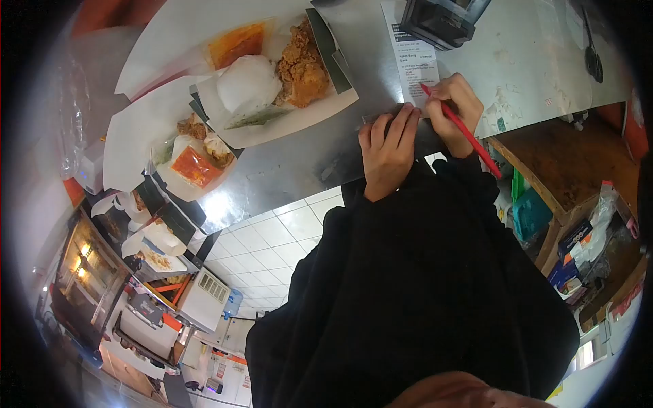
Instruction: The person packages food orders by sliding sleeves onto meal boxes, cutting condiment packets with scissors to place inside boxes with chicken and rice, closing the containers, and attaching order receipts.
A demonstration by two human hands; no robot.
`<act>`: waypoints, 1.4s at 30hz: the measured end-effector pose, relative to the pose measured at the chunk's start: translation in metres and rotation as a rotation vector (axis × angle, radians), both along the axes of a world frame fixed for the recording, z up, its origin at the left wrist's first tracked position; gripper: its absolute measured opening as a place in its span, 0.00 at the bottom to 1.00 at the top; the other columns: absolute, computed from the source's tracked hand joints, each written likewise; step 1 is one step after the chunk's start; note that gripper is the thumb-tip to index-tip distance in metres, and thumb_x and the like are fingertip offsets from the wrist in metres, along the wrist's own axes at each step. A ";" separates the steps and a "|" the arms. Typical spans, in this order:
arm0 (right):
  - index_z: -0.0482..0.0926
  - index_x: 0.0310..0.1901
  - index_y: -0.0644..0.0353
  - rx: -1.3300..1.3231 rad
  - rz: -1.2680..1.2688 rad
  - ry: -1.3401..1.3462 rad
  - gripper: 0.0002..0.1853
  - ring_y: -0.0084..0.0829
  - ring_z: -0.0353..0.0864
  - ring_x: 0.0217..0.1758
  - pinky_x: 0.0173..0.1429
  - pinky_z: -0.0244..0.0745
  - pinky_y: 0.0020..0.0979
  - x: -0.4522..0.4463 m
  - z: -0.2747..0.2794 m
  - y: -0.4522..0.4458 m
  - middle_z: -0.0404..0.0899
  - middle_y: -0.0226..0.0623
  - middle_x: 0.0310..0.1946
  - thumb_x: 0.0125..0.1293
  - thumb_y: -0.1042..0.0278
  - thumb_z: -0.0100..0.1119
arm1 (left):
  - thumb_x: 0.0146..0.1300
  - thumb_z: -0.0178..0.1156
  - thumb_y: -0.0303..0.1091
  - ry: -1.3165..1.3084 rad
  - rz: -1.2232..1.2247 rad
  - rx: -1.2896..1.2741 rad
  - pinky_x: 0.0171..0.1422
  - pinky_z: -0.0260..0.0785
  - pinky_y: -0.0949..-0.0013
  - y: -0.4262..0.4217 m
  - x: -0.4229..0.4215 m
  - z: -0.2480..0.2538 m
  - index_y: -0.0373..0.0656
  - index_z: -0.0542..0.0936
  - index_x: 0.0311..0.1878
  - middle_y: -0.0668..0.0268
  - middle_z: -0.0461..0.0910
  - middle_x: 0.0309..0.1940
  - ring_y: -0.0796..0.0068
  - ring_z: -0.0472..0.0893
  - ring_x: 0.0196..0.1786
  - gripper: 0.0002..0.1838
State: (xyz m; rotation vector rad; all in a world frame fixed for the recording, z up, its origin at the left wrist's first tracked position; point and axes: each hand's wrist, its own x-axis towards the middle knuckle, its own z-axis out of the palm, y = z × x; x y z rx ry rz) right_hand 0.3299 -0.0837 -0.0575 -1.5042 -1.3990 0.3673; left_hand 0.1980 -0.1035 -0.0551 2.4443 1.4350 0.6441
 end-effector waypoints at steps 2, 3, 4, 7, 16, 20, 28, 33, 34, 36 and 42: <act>0.70 0.21 0.62 -0.016 0.036 0.092 0.05 0.31 0.69 0.20 0.22 0.63 0.24 -0.005 0.006 0.001 0.68 0.36 0.18 0.39 0.81 0.53 | 0.43 0.56 0.27 0.003 -0.009 0.001 0.50 0.57 0.64 0.001 0.000 0.000 0.48 0.77 0.43 0.77 0.72 0.47 0.73 0.68 0.46 0.18; 0.70 0.21 0.62 -0.016 0.041 0.095 0.05 0.31 0.69 0.20 0.22 0.63 0.24 -0.004 0.004 0.000 0.68 0.36 0.18 0.39 0.81 0.53 | 0.43 0.56 0.27 0.006 -0.004 0.001 0.50 0.57 0.64 0.001 0.000 0.000 0.48 0.77 0.43 0.77 0.72 0.47 0.73 0.68 0.46 0.18; 0.70 0.21 0.63 0.018 0.067 0.127 0.05 0.31 0.69 0.19 0.22 0.63 0.24 0.000 0.000 -0.002 0.68 0.36 0.18 0.39 0.82 0.53 | 0.43 0.56 0.27 -0.001 -0.008 -0.006 0.50 0.57 0.64 0.000 0.000 0.000 0.48 0.76 0.43 0.77 0.72 0.46 0.73 0.68 0.46 0.18; 0.69 0.21 0.64 0.091 -0.004 0.080 0.04 0.29 0.68 0.18 0.22 0.62 0.23 0.006 -0.007 -0.001 0.68 0.36 0.18 0.41 0.82 0.52 | 0.44 0.56 0.27 -0.009 -0.005 -0.007 0.50 0.57 0.64 0.002 0.001 0.004 0.48 0.76 0.43 0.76 0.72 0.46 0.72 0.68 0.46 0.18; 0.67 0.43 0.66 -0.243 -0.402 0.138 0.15 0.19 0.64 0.20 0.23 0.59 0.23 0.022 0.034 0.010 0.69 0.34 0.26 0.55 0.72 0.55 | 0.60 0.49 0.31 -1.089 0.561 -0.407 0.51 0.58 0.69 -0.001 -0.046 0.017 0.38 0.69 0.45 0.60 0.69 0.41 0.71 0.68 0.45 0.11; 0.68 0.46 0.65 -0.180 -0.349 -0.069 0.20 0.22 0.68 0.26 0.28 0.63 0.23 0.002 0.050 0.017 0.71 0.36 0.32 0.53 0.66 0.58 | 0.62 0.48 0.36 -1.158 0.833 -0.239 0.51 0.57 0.71 0.033 -0.101 0.019 0.32 0.63 0.46 0.57 0.66 0.40 0.70 0.66 0.45 0.16; 0.69 0.50 0.64 -0.298 -0.073 -0.329 0.22 0.41 0.76 0.36 0.37 0.70 0.32 -0.107 0.050 0.057 0.75 0.50 0.37 0.53 0.67 0.55 | 0.57 0.53 0.34 -0.945 0.832 -0.176 0.55 0.56 0.64 0.076 -0.144 0.022 0.30 0.64 0.46 0.51 0.65 0.45 0.61 0.66 0.49 0.19; 0.71 0.47 0.65 -0.493 0.110 -0.045 0.19 0.41 0.78 0.30 0.37 0.72 0.34 -0.087 0.069 0.040 0.76 0.52 0.32 0.51 0.73 0.51 | 0.53 0.54 0.31 -0.669 0.478 -0.306 0.43 0.66 0.63 0.089 -0.182 0.056 0.33 0.65 0.48 0.50 0.75 0.37 0.58 0.76 0.40 0.20; 0.71 0.48 0.65 -0.479 0.102 -0.101 0.19 0.40 0.78 0.29 0.35 0.72 0.34 -0.075 0.064 0.035 0.76 0.51 0.32 0.51 0.73 0.51 | 0.53 0.54 0.31 -0.668 0.466 -0.308 0.43 0.66 0.63 0.085 -0.183 0.059 0.33 0.65 0.48 0.50 0.75 0.37 0.58 0.76 0.40 0.20; 0.72 0.47 0.62 -0.453 0.064 -0.065 0.18 0.39 0.78 0.30 0.36 0.72 0.34 -0.057 0.056 0.026 0.77 0.47 0.31 0.52 0.71 0.54 | 0.53 0.55 0.32 -0.405 0.325 -0.314 0.35 0.68 0.63 0.072 -0.178 0.061 0.35 0.67 0.45 0.51 0.76 0.28 0.54 0.77 0.32 0.17; 0.71 0.46 0.58 -0.134 0.019 -0.316 0.18 0.39 0.73 0.44 0.48 0.67 0.34 -0.070 0.103 0.037 0.73 0.42 0.42 0.51 0.71 0.56 | 0.51 0.58 0.33 -0.506 0.429 -0.296 0.45 0.63 0.60 0.044 -0.149 0.060 0.35 0.64 0.47 0.49 0.73 0.38 0.58 0.73 0.44 0.22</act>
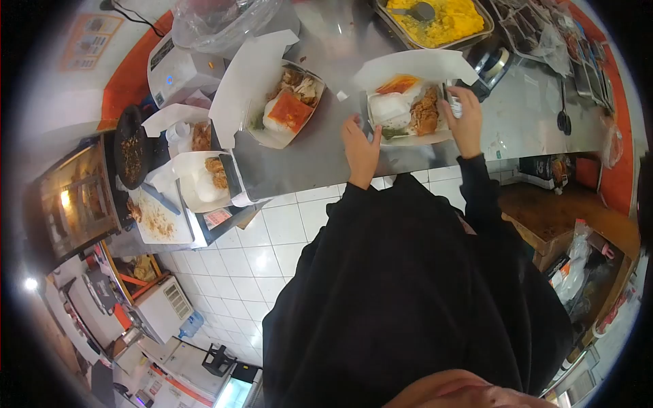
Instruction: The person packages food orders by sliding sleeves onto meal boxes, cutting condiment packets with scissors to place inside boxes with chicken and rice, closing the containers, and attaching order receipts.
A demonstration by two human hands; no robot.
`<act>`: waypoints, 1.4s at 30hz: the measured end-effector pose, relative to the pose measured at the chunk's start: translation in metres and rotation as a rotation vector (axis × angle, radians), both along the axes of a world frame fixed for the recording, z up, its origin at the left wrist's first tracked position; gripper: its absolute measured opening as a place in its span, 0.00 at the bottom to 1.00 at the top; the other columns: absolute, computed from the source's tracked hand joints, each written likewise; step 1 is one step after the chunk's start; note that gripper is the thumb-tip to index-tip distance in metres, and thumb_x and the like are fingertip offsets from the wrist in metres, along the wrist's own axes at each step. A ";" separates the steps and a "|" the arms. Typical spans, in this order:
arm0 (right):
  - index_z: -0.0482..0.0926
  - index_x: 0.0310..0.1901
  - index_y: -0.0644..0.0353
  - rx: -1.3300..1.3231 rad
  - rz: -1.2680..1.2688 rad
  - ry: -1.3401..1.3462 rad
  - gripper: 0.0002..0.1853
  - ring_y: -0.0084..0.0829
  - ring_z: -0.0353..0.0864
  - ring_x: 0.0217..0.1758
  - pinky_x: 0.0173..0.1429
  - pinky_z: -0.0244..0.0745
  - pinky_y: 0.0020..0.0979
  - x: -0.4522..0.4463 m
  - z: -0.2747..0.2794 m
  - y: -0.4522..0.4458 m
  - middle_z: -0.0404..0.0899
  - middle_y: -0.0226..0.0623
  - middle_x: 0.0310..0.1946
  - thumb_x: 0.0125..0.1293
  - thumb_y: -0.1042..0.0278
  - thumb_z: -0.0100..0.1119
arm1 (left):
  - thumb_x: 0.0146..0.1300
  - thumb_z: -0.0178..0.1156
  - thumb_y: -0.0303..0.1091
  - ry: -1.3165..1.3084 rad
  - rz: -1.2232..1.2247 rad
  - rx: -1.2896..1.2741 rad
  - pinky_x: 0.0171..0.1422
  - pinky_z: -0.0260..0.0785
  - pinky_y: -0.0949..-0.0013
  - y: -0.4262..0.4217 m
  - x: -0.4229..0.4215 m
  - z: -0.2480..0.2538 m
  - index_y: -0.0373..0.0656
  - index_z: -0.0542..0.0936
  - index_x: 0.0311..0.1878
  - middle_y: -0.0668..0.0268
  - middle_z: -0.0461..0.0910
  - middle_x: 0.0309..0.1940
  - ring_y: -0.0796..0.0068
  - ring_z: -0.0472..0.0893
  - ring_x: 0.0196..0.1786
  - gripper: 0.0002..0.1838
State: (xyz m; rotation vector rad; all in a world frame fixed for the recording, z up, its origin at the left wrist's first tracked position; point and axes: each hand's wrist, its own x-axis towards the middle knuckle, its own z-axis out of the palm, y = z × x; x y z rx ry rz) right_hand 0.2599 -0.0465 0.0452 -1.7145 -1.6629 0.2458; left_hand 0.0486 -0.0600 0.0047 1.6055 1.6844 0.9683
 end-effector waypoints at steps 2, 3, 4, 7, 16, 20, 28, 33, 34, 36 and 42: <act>0.70 0.47 0.58 0.162 0.165 -0.134 0.20 0.37 0.70 0.46 0.49 0.65 0.34 -0.021 0.012 0.017 0.72 0.36 0.45 0.49 0.76 0.55 | 0.50 0.59 0.33 0.162 0.117 0.231 0.51 0.59 0.59 0.004 0.005 0.012 0.36 0.63 0.50 0.50 0.71 0.43 0.60 0.70 0.50 0.25; 0.70 0.48 0.57 0.172 0.264 -0.139 0.21 0.36 0.69 0.45 0.48 0.65 0.33 -0.032 0.015 0.027 0.71 0.34 0.46 0.48 0.78 0.55 | 0.48 0.60 0.33 0.254 0.150 0.370 0.54 0.55 0.58 0.013 0.005 0.026 0.37 0.62 0.52 0.52 0.68 0.46 0.61 0.67 0.52 0.28; 0.70 0.48 0.57 0.178 0.262 -0.139 0.21 0.36 0.69 0.45 0.48 0.65 0.33 -0.041 0.013 0.037 0.71 0.34 0.46 0.48 0.78 0.55 | 0.47 0.61 0.32 0.344 0.189 0.513 0.57 0.51 0.57 0.025 0.004 0.034 0.37 0.61 0.54 0.53 0.65 0.49 0.62 0.64 0.54 0.31; 0.74 0.43 0.54 0.195 0.267 -0.368 0.18 0.31 0.69 0.44 0.45 0.63 0.31 -0.056 -0.007 0.052 0.70 0.28 0.47 0.47 0.75 0.54 | 0.47 0.60 0.31 0.305 -0.020 0.619 0.55 0.53 0.58 0.059 -0.007 0.040 0.40 0.59 0.58 0.56 0.67 0.46 0.63 0.68 0.47 0.33; 0.77 0.34 0.51 0.090 0.380 -0.417 0.11 0.29 0.68 0.42 0.42 0.61 0.30 -0.034 -0.006 0.059 0.73 0.25 0.36 0.45 0.69 0.58 | 0.48 0.56 0.30 0.357 -0.331 0.598 0.42 0.63 0.61 0.101 -0.016 0.051 0.49 0.73 0.47 0.68 0.72 0.29 0.62 0.72 0.37 0.19; 0.77 0.32 0.56 0.119 0.271 -0.065 0.11 0.36 0.68 0.44 0.47 0.62 0.36 -0.021 -0.001 0.039 0.72 0.33 0.36 0.42 0.74 0.60 | 0.48 0.56 0.28 0.271 -0.418 0.407 0.37 0.65 0.65 0.102 -0.011 0.048 0.49 0.74 0.44 0.64 0.74 0.34 0.64 0.74 0.39 0.16; 0.71 0.49 0.57 0.096 0.355 -0.052 0.25 0.44 0.62 0.58 0.61 0.56 0.36 0.054 0.022 0.027 0.67 0.44 0.53 0.45 0.69 0.62 | 0.47 0.54 0.27 0.325 -0.651 0.316 0.46 0.68 0.68 0.064 -0.020 0.039 0.64 0.74 0.51 0.65 0.71 0.47 0.62 0.73 0.47 0.25; 0.64 0.59 0.46 -0.035 0.462 -0.127 0.32 0.41 0.58 0.62 0.63 0.54 0.34 0.034 -0.049 0.002 0.60 0.46 0.59 0.48 0.66 0.59 | 0.49 0.55 0.26 0.118 -0.567 0.424 0.63 0.54 0.66 0.043 -0.003 -0.031 0.59 0.74 0.51 0.59 0.53 0.62 0.55 0.60 0.61 0.24; 0.65 0.58 0.45 -0.079 0.395 0.295 0.30 0.41 0.59 0.62 0.63 0.54 0.32 0.027 -0.060 0.000 0.60 0.46 0.59 0.50 0.66 0.57 | 0.50 0.54 0.26 -0.236 -0.506 0.225 0.62 0.55 0.67 0.042 0.004 -0.038 0.55 0.75 0.50 0.59 0.56 0.61 0.57 0.62 0.60 0.22; 0.67 0.56 0.56 -0.067 0.241 0.549 0.22 0.31 0.64 0.59 0.60 0.58 0.25 0.015 -0.054 -0.003 0.62 0.43 0.59 0.57 0.72 0.47 | 0.51 0.53 0.26 -0.585 -0.428 0.006 0.61 0.55 0.67 0.039 0.005 -0.027 0.52 0.75 0.49 0.59 0.59 0.60 0.59 0.64 0.59 0.20; 0.69 0.55 0.51 -0.397 0.286 0.429 0.20 0.27 0.69 0.53 0.53 0.64 0.25 0.046 -0.028 0.027 0.73 0.34 0.49 0.59 0.70 0.47 | 0.58 0.44 0.32 -0.395 -0.481 -0.296 0.30 0.59 0.80 0.081 -0.004 0.023 0.50 0.74 0.49 0.75 0.73 0.39 0.82 0.67 0.32 0.16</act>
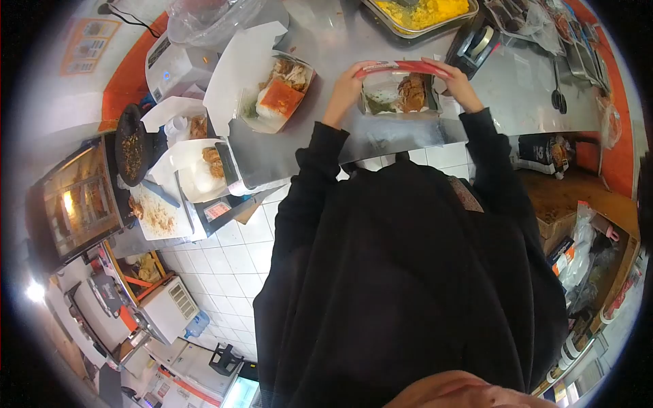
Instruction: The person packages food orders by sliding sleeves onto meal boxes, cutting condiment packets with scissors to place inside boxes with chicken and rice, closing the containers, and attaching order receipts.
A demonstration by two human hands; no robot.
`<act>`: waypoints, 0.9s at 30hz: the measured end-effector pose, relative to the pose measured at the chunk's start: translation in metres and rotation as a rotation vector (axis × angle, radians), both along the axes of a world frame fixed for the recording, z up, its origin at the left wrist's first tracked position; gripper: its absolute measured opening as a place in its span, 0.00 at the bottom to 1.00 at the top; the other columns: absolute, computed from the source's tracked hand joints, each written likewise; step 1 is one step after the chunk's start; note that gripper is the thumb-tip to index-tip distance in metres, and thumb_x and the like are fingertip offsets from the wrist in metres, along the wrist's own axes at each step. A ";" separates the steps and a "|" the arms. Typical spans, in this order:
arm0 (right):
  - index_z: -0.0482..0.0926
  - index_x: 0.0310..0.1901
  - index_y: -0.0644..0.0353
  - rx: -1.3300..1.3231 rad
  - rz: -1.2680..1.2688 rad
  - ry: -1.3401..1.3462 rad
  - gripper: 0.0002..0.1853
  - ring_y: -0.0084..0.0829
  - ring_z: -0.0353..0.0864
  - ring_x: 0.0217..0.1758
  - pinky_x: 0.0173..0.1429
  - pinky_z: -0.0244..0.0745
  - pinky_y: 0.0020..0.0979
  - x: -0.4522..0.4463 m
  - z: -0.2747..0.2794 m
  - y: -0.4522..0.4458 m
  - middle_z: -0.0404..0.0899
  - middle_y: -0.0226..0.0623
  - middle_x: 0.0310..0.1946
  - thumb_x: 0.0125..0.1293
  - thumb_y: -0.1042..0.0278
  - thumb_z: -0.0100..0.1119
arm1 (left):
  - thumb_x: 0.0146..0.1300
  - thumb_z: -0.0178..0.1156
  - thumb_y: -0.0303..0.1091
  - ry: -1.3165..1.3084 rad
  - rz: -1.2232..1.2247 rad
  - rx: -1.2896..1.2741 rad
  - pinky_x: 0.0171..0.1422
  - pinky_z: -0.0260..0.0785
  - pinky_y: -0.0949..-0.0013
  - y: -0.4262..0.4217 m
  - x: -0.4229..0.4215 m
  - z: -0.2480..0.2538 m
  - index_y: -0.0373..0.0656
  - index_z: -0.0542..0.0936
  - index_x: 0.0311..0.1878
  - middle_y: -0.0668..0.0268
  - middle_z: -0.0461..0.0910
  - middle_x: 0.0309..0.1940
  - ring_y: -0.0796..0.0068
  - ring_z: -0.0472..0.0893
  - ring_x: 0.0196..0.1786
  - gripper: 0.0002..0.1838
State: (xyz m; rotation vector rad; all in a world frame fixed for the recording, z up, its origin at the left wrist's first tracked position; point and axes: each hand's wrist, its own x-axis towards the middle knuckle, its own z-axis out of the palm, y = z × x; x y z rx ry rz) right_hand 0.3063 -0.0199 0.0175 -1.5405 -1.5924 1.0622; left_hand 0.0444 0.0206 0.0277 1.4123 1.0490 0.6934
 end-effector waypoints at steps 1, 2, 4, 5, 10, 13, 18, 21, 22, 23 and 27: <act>0.70 0.54 0.47 -0.150 0.000 0.103 0.19 0.26 0.71 0.50 0.50 0.67 0.25 0.002 0.011 0.003 0.75 0.34 0.46 0.59 0.66 0.48 | 0.58 0.44 0.32 -0.001 0.000 -0.001 0.30 0.59 0.80 -0.001 0.000 0.000 0.50 0.74 0.49 0.75 0.73 0.39 0.82 0.67 0.32 0.16; 0.69 0.55 0.47 -0.130 0.066 0.054 0.20 0.26 0.71 0.50 0.51 0.66 0.25 0.003 0.018 0.003 0.74 0.33 0.48 0.59 0.62 0.50 | 0.59 0.45 0.34 0.006 0.004 -0.005 0.33 0.61 0.79 -0.002 0.000 0.003 0.49 0.73 0.50 0.74 0.73 0.39 0.82 0.68 0.35 0.16; 0.66 0.57 0.47 -0.224 0.097 0.081 0.23 0.28 0.68 0.54 0.54 0.63 0.26 0.002 0.032 -0.006 0.71 0.35 0.51 0.58 0.60 0.52 | 0.59 0.46 0.35 0.017 0.006 -0.012 0.36 0.63 0.78 -0.011 0.000 0.005 0.49 0.72 0.51 0.72 0.74 0.40 0.81 0.69 0.38 0.17; 0.64 0.59 0.48 -0.317 0.128 0.106 0.27 0.29 0.65 0.57 0.57 0.61 0.27 0.001 0.036 -0.009 0.68 0.37 0.54 0.56 0.58 0.54 | 0.57 0.50 0.37 0.030 0.006 0.058 0.45 0.63 0.75 -0.019 0.001 0.004 0.47 0.70 0.52 0.65 0.74 0.42 0.74 0.71 0.43 0.19; 0.56 0.63 0.48 -0.065 0.205 0.188 0.34 0.33 0.54 0.64 0.63 0.52 0.29 0.001 0.011 -0.027 0.51 0.43 0.63 0.54 0.56 0.57 | 0.51 0.59 0.43 -0.106 0.020 0.166 0.56 0.60 0.69 -0.043 0.000 -0.013 0.49 0.64 0.58 0.56 0.71 0.50 0.63 0.72 0.52 0.30; 0.54 0.63 0.48 0.010 0.215 0.056 0.36 0.38 0.51 0.66 0.64 0.50 0.31 -0.004 0.002 -0.040 0.41 0.44 0.66 0.54 0.57 0.58 | 0.52 0.59 0.38 -0.026 0.019 0.434 0.59 0.59 0.67 -0.047 -0.002 -0.031 0.51 0.67 0.57 0.54 0.67 0.55 0.60 0.72 0.53 0.26; 0.53 0.63 0.46 0.339 0.349 -0.419 0.35 0.48 0.51 0.65 0.63 0.56 0.36 -0.012 -0.005 -0.041 0.37 0.47 0.66 0.55 0.59 0.57 | 0.50 0.60 0.30 0.195 -0.071 0.601 0.54 0.66 0.64 -0.054 -0.003 -0.056 0.50 0.75 0.49 0.56 0.57 0.61 0.57 0.67 0.57 0.20; 0.51 0.64 0.45 0.419 0.376 -0.555 0.34 0.50 0.55 0.62 0.59 0.62 0.38 -0.011 -0.005 -0.036 0.41 0.49 0.65 0.56 0.59 0.54 | 0.48 0.62 0.35 0.244 -0.079 0.689 0.49 0.69 0.66 -0.042 -0.006 -0.061 0.52 0.73 0.52 0.59 0.56 0.62 0.59 0.68 0.57 0.24; 0.51 0.64 0.45 0.363 0.395 -0.558 0.35 0.51 0.58 0.60 0.57 0.64 0.38 -0.009 -0.003 -0.035 0.42 0.49 0.64 0.56 0.59 0.54 | 0.48 0.62 0.35 0.241 -0.082 0.685 0.49 0.69 0.66 -0.042 -0.005 -0.061 0.52 0.73 0.52 0.59 0.56 0.62 0.59 0.68 0.57 0.24; 0.50 0.64 0.45 0.305 0.416 -0.560 0.35 0.51 0.61 0.59 0.56 0.66 0.38 -0.009 0.000 -0.036 0.43 0.49 0.64 0.56 0.59 0.54 | 0.48 0.62 0.36 0.285 -0.046 0.721 0.49 0.70 0.66 -0.044 -0.002 -0.043 0.51 0.72 0.52 0.60 0.58 0.61 0.59 0.70 0.54 0.24; 0.49 0.64 0.47 0.346 0.440 -0.615 0.36 0.50 0.65 0.55 0.51 0.69 0.38 -0.005 -0.009 -0.029 0.45 0.49 0.64 0.56 0.58 0.54 | 0.48 0.60 0.44 0.488 -0.118 0.859 0.45 0.71 0.66 -0.038 -0.002 -0.029 0.50 0.69 0.54 0.60 0.60 0.60 0.60 0.73 0.50 0.27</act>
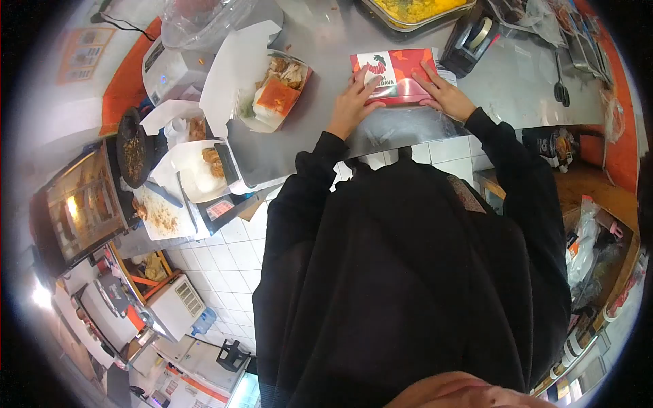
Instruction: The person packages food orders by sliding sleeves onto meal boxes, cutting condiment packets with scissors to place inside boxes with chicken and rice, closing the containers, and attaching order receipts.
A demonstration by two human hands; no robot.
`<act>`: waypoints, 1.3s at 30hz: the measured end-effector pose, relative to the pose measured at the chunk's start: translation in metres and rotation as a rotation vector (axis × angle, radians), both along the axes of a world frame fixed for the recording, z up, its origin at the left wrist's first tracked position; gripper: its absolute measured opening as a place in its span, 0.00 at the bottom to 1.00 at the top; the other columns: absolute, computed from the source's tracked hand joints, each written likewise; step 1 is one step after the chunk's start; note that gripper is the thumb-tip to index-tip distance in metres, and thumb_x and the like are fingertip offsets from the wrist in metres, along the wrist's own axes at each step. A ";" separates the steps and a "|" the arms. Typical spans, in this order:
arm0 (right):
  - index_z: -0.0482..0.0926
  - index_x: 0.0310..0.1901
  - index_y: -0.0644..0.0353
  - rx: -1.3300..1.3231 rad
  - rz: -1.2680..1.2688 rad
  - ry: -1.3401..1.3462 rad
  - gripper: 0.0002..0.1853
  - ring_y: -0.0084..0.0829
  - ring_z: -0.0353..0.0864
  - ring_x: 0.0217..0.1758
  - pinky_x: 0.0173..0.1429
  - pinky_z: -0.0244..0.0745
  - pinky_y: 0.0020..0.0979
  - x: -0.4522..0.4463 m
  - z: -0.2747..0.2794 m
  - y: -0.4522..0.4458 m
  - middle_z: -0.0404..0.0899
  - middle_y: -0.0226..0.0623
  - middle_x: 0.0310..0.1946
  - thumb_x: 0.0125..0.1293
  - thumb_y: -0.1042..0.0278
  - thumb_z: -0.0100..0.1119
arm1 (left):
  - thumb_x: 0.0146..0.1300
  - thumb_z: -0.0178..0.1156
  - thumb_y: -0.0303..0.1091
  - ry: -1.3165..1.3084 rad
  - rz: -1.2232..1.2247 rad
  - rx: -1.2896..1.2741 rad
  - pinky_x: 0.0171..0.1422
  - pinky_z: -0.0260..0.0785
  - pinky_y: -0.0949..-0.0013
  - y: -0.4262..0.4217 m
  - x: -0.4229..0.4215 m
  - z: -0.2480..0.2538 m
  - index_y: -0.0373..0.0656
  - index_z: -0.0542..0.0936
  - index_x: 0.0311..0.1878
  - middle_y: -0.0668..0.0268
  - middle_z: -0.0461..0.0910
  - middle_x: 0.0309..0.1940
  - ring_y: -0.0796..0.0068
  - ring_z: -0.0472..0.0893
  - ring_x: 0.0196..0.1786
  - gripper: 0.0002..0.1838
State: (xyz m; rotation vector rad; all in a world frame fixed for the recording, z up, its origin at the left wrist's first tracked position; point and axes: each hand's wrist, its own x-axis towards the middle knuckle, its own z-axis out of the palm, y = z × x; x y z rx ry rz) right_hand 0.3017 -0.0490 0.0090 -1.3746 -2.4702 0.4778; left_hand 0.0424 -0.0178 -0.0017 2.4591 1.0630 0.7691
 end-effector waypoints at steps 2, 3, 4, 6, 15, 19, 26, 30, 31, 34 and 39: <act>0.49 0.64 0.49 0.073 0.018 0.002 0.35 0.50 0.66 0.54 0.50 0.71 0.37 0.002 -0.005 -0.003 0.45 0.49 0.63 0.56 0.57 0.53 | 0.49 0.59 0.46 0.122 -0.034 0.082 0.44 0.72 0.65 0.004 0.000 -0.003 0.50 0.68 0.55 0.60 0.60 0.59 0.55 0.71 0.51 0.28; 0.49 0.64 0.49 0.075 0.018 -0.001 0.35 0.50 0.66 0.54 0.50 0.71 0.37 0.003 -0.007 -0.003 0.45 0.49 0.63 0.56 0.57 0.53 | 0.49 0.58 0.49 0.248 -0.060 0.168 0.44 0.72 0.64 0.008 -0.001 -0.004 0.51 0.67 0.56 0.60 0.61 0.59 0.49 0.70 0.52 0.30; 0.49 0.64 0.49 0.100 0.018 -0.007 0.35 0.50 0.67 0.53 0.49 0.71 0.37 0.003 -0.009 -0.002 0.46 0.49 0.63 0.56 0.57 0.53 | 0.49 0.58 0.49 0.246 -0.058 0.170 0.44 0.72 0.64 0.014 -0.002 -0.005 0.51 0.67 0.56 0.60 0.61 0.59 0.49 0.70 0.52 0.30; 0.49 0.64 0.50 0.124 0.021 -0.011 0.35 0.49 0.67 0.53 0.48 0.72 0.37 0.001 -0.009 -0.002 0.46 0.49 0.63 0.56 0.57 0.53 | 0.50 0.57 0.50 0.279 -0.133 0.155 0.42 0.73 0.65 0.023 -0.003 0.003 0.49 0.66 0.56 0.58 0.61 0.58 0.49 0.73 0.48 0.31; 0.50 0.64 0.50 0.081 -0.040 -0.112 0.35 0.47 0.71 0.49 0.44 0.74 0.36 0.000 -0.012 0.008 0.47 0.50 0.63 0.55 0.63 0.54 | 0.53 0.51 0.31 0.281 -0.147 0.355 0.35 0.75 0.66 0.035 -0.005 -0.015 0.44 0.64 0.57 0.56 0.63 0.56 0.52 0.78 0.36 0.25; 0.51 0.63 0.49 0.039 -0.057 -0.058 0.35 0.51 0.64 0.55 0.54 0.66 0.39 -0.008 -0.010 -0.001 0.45 0.50 0.64 0.53 0.67 0.54 | 0.53 0.51 0.31 0.371 -0.090 0.271 0.43 0.73 0.62 0.016 -0.006 -0.007 0.44 0.66 0.56 0.57 0.64 0.56 0.51 0.76 0.41 0.24; 0.58 0.61 0.47 0.297 -0.173 0.036 0.32 0.53 0.43 0.66 0.65 0.51 0.43 -0.028 -0.029 0.005 0.51 0.35 0.64 0.52 0.69 0.55 | 0.51 0.54 0.32 0.222 0.035 0.465 0.58 0.62 0.62 0.004 0.004 -0.016 0.46 0.71 0.52 0.63 0.71 0.50 0.62 0.71 0.53 0.21; 0.70 0.53 0.53 0.291 -0.268 0.253 0.22 0.42 0.63 0.59 0.57 0.65 0.29 -0.017 -0.023 0.020 0.68 0.36 0.54 0.53 0.70 0.56 | 0.52 0.54 0.30 0.055 -0.075 0.406 0.52 0.67 0.67 0.007 0.017 -0.020 0.47 0.76 0.45 0.66 0.77 0.43 0.70 0.75 0.48 0.15; 0.73 0.48 0.55 0.181 -0.274 0.345 0.19 0.41 0.68 0.55 0.55 0.66 0.30 -0.010 -0.019 0.021 0.71 0.37 0.50 0.52 0.71 0.56 | 0.52 0.54 0.30 0.051 -0.080 0.407 0.52 0.67 0.67 0.005 0.020 -0.020 0.47 0.76 0.45 0.66 0.77 0.43 0.70 0.75 0.48 0.15; 0.79 0.38 0.60 0.068 -0.365 0.513 0.11 0.36 0.77 0.43 0.48 0.70 0.28 0.012 -0.009 0.022 0.78 0.39 0.39 0.52 0.71 0.57 | 0.48 0.57 0.32 0.019 -0.001 0.409 0.46 0.70 0.71 0.007 0.027 -0.018 0.45 0.78 0.40 0.71 0.78 0.37 0.75 0.77 0.44 0.13; 0.80 0.33 0.61 0.152 -1.427 0.568 0.12 0.32 0.77 0.31 0.36 0.69 0.27 0.031 -0.016 0.041 0.79 0.38 0.30 0.56 0.60 0.56 | 0.48 0.59 0.31 -0.027 0.112 0.301 0.44 0.70 0.70 0.000 0.032 -0.008 0.46 0.78 0.29 0.72 0.76 0.28 0.73 0.77 0.38 0.04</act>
